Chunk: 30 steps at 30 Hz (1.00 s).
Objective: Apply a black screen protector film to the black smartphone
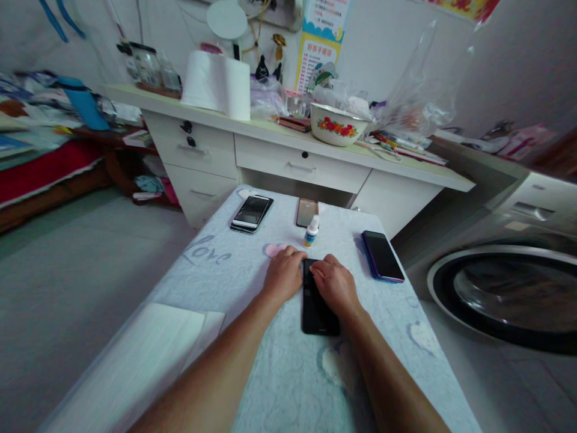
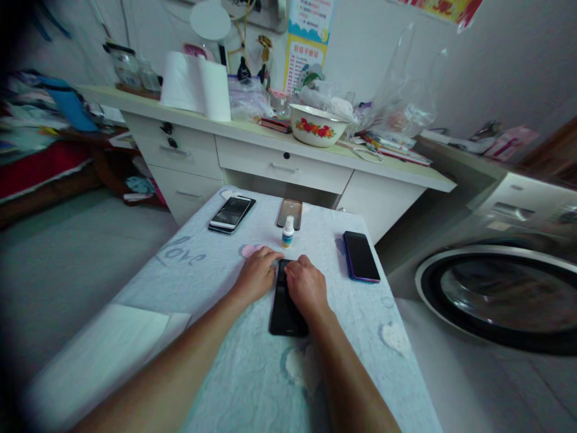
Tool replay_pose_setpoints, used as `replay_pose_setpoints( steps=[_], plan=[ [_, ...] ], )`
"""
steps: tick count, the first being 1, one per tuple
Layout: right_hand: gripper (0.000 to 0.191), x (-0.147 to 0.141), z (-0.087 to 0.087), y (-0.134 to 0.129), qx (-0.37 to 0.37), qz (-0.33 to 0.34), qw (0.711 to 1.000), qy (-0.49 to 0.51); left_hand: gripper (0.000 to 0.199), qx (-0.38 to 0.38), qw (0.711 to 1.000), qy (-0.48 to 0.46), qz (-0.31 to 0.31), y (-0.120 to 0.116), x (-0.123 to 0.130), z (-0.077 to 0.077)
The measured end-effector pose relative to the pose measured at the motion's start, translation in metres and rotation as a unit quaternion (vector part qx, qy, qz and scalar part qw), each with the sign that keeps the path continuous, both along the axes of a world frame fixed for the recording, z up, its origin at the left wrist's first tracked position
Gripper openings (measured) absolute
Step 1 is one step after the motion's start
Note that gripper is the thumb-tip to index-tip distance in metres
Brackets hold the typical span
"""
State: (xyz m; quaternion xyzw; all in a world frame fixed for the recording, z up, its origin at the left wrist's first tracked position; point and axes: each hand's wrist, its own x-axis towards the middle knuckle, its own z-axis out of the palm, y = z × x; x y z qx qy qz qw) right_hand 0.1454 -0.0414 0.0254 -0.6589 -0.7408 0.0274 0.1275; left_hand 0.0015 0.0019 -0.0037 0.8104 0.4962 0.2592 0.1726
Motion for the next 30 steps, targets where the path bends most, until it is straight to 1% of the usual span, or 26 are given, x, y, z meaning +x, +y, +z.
replay_pose_setpoints(
  steps=[6,9,19,24,30],
  plan=[
    [0.02,0.0,0.004,-0.006,-0.022,0.086,0.996,0.009,0.041,-0.002,1.0,-0.021,0.003,0.001,0.0,-0.003],
    [0.02,-0.001,0.005,-0.007,-0.027,0.102,0.994,0.012,0.042,-0.007,1.0,-0.025,0.006,0.002,0.001,-0.003],
    [0.021,-0.008,0.008,0.013,-0.026,0.037,0.999,-0.03,0.037,-0.007,0.999,-0.036,0.003,0.002,0.0,-0.004],
    [0.022,-0.012,0.009,0.021,-0.028,0.007,0.999,-0.03,0.035,-0.011,0.999,-0.03,0.011,0.002,0.001,-0.002],
    [0.023,-0.012,0.006,0.024,-0.021,-0.016,1.0,-0.013,0.035,-0.006,1.0,-0.02,0.009,0.002,0.001,-0.001]
  ],
)
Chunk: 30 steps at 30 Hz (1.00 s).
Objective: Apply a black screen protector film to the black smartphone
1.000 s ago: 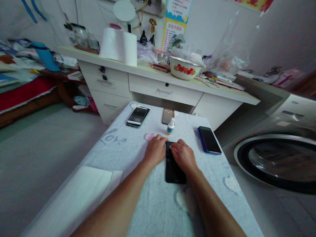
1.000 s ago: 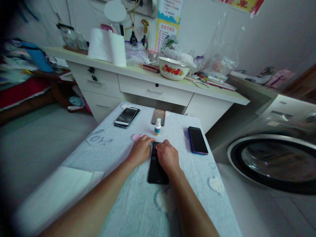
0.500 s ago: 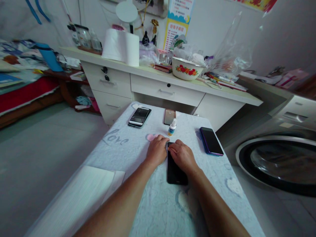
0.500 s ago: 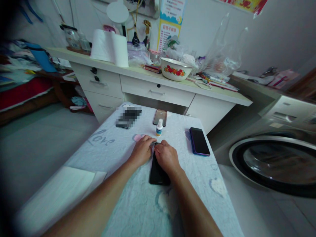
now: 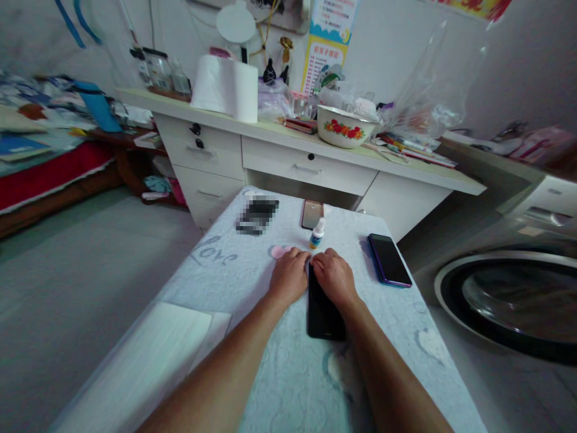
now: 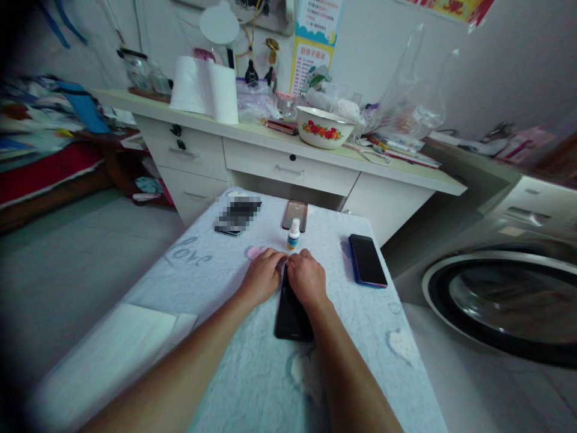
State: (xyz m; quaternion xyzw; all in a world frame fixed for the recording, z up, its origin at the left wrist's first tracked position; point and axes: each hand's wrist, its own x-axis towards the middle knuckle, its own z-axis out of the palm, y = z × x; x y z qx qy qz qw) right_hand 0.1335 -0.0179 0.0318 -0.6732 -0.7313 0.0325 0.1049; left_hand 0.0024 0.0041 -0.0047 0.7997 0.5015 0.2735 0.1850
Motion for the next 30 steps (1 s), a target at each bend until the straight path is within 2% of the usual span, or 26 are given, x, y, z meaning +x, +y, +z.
replay_pose_setpoints(
  steps=[18,23,30],
  plan=[
    [0.022,0.046,0.0,0.0,0.006,-0.073,0.997,0.003,0.038,-0.012,1.0,0.012,-0.008,-0.003,-0.001,0.003],
    [0.022,0.043,-0.002,0.0,0.008,-0.082,0.997,-0.003,0.038,-0.013,1.0,0.009,-0.009,-0.002,-0.001,0.002],
    [0.022,0.024,-0.002,-0.003,0.006,-0.03,1.0,0.008,0.036,-0.013,1.0,0.018,-0.007,-0.002,-0.001,0.003]
  ],
)
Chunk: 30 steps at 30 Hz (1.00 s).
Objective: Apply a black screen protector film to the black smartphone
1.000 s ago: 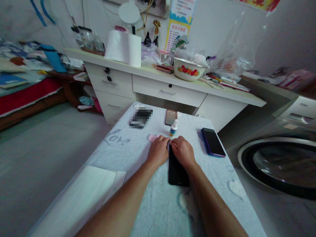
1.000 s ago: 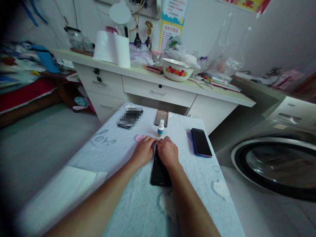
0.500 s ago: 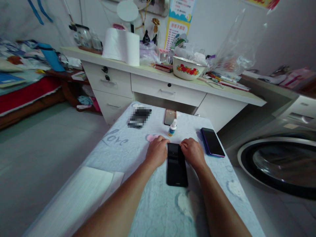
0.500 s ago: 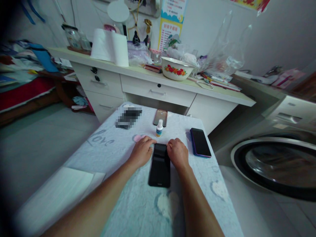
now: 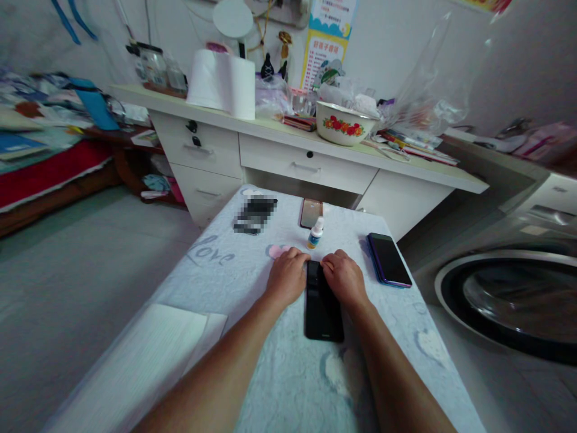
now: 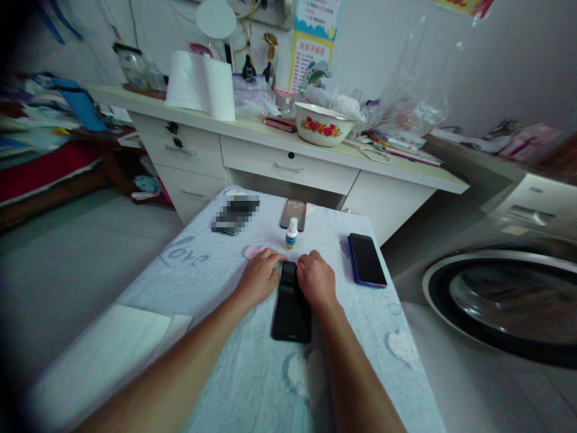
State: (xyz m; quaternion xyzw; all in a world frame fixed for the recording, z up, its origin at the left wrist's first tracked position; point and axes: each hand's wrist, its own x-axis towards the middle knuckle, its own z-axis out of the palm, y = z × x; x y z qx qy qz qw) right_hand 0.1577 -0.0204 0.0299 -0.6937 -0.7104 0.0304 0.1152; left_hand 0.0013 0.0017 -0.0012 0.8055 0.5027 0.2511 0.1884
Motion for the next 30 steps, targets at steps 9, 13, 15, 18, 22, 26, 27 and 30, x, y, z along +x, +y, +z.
replay_pose_setpoints(
  steps=[9,13,15,18,22,26,27,30],
  plan=[
    [0.025,-0.017,0.001,0.002,-0.002,0.041,0.999,-0.019,0.038,0.006,1.0,0.001,0.013,0.001,0.002,-0.002],
    [0.024,-0.02,0.001,0.003,0.005,0.057,0.998,-0.018,0.038,0.006,1.0,-0.002,0.012,0.001,0.002,-0.002],
    [0.024,-0.02,0.003,0.003,-0.005,0.065,0.998,-0.019,0.037,0.004,1.0,-0.004,0.013,0.001,0.002,-0.002],
    [0.022,-0.018,0.008,0.002,-0.029,0.095,0.995,-0.016,0.035,0.004,1.0,-0.008,0.011,0.0,0.002,-0.002],
    [0.017,-0.011,0.016,0.002,-0.071,0.15,0.986,0.014,0.035,-0.001,1.0,-0.01,0.012,0.001,0.001,-0.002],
    [0.014,-0.005,0.02,0.002,-0.107,0.192,0.974,0.048,0.035,0.005,1.0,-0.014,0.004,0.001,0.0,-0.003],
    [0.014,-0.005,0.02,0.002,-0.109,0.198,0.973,0.053,0.034,0.007,1.0,-0.014,0.003,0.002,0.0,-0.003],
    [0.013,-0.005,0.018,0.002,-0.095,0.193,0.975,0.058,0.033,0.01,1.0,-0.015,0.004,0.002,0.001,-0.004]
  ],
)
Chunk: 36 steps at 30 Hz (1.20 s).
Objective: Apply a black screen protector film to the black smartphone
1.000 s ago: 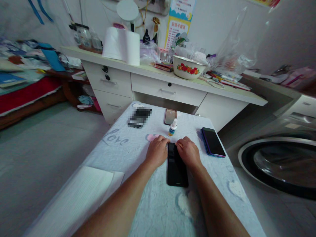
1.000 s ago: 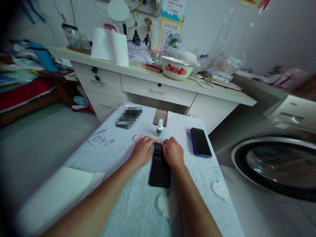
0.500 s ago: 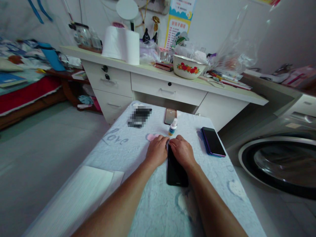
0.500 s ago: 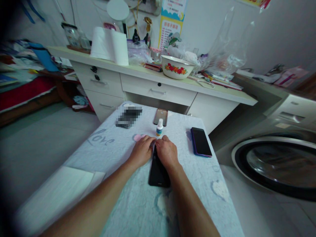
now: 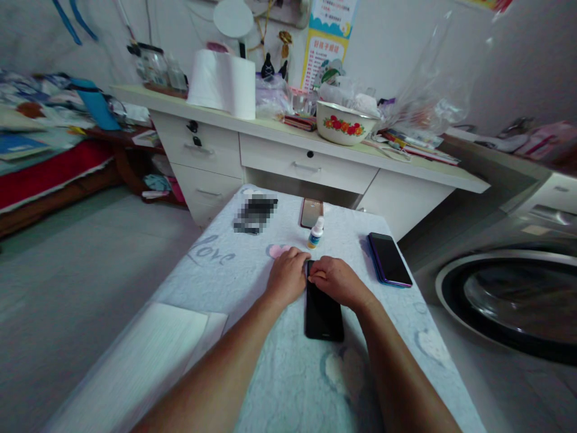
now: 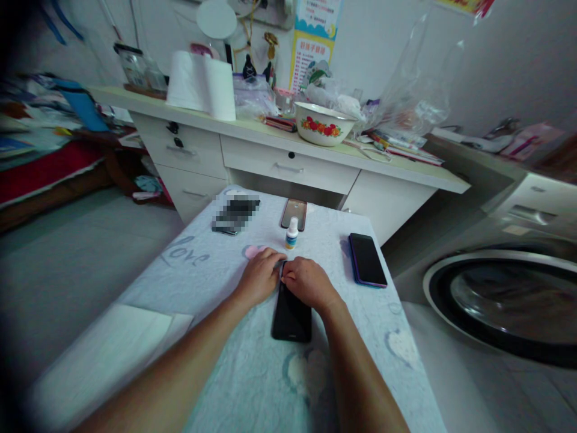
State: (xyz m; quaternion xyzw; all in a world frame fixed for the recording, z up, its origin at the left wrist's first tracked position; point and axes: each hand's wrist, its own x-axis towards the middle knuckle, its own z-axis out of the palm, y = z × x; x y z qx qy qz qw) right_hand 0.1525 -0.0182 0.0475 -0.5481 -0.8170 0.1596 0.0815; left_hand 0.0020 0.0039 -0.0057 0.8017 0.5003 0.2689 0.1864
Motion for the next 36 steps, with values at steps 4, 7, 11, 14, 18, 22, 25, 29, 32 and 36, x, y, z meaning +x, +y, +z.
replay_pose_setpoints(
  steps=[4,7,11,14,18,22,25,29,32,36],
  plan=[
    [0.014,-0.001,-0.005,0.001,0.03,-0.048,0.998,-0.013,0.031,0.003,1.0,-0.002,-0.005,0.0,0.0,0.0],
    [0.014,0.001,-0.008,0.003,0.042,-0.083,0.995,-0.023,0.033,0.003,1.0,0.0,-0.006,0.0,0.0,0.001],
    [0.014,0.008,-0.009,0.005,0.045,-0.114,0.992,-0.03,0.035,0.001,1.0,0.006,-0.007,-0.001,0.0,0.002],
    [0.014,0.014,-0.009,0.007,0.039,-0.13,0.99,-0.034,0.035,-0.006,1.0,0.006,-0.007,-0.001,-0.001,0.003],
    [0.015,0.025,-0.008,0.009,0.028,-0.154,0.987,-0.04,0.036,-0.006,1.0,0.008,-0.008,-0.002,-0.001,0.003],
    [0.016,0.034,-0.007,0.011,0.028,-0.171,0.983,-0.053,0.036,-0.002,1.0,0.008,-0.006,-0.002,-0.002,0.002],
    [0.017,0.037,-0.006,0.011,0.031,-0.177,0.982,-0.062,0.036,0.002,1.0,0.008,-0.007,-0.002,-0.002,0.002],
    [0.018,0.034,-0.006,0.011,0.039,-0.187,0.978,-0.081,0.036,0.005,1.0,0.009,-0.007,-0.002,-0.001,0.001],
    [0.017,0.027,-0.007,0.009,0.047,-0.184,0.978,-0.081,0.036,0.006,1.0,0.011,-0.01,-0.001,-0.001,0.001],
    [0.018,0.013,-0.007,0.005,0.05,-0.154,0.984,-0.069,0.035,0.004,1.0,0.013,-0.009,-0.001,0.0,0.002]
  ],
)
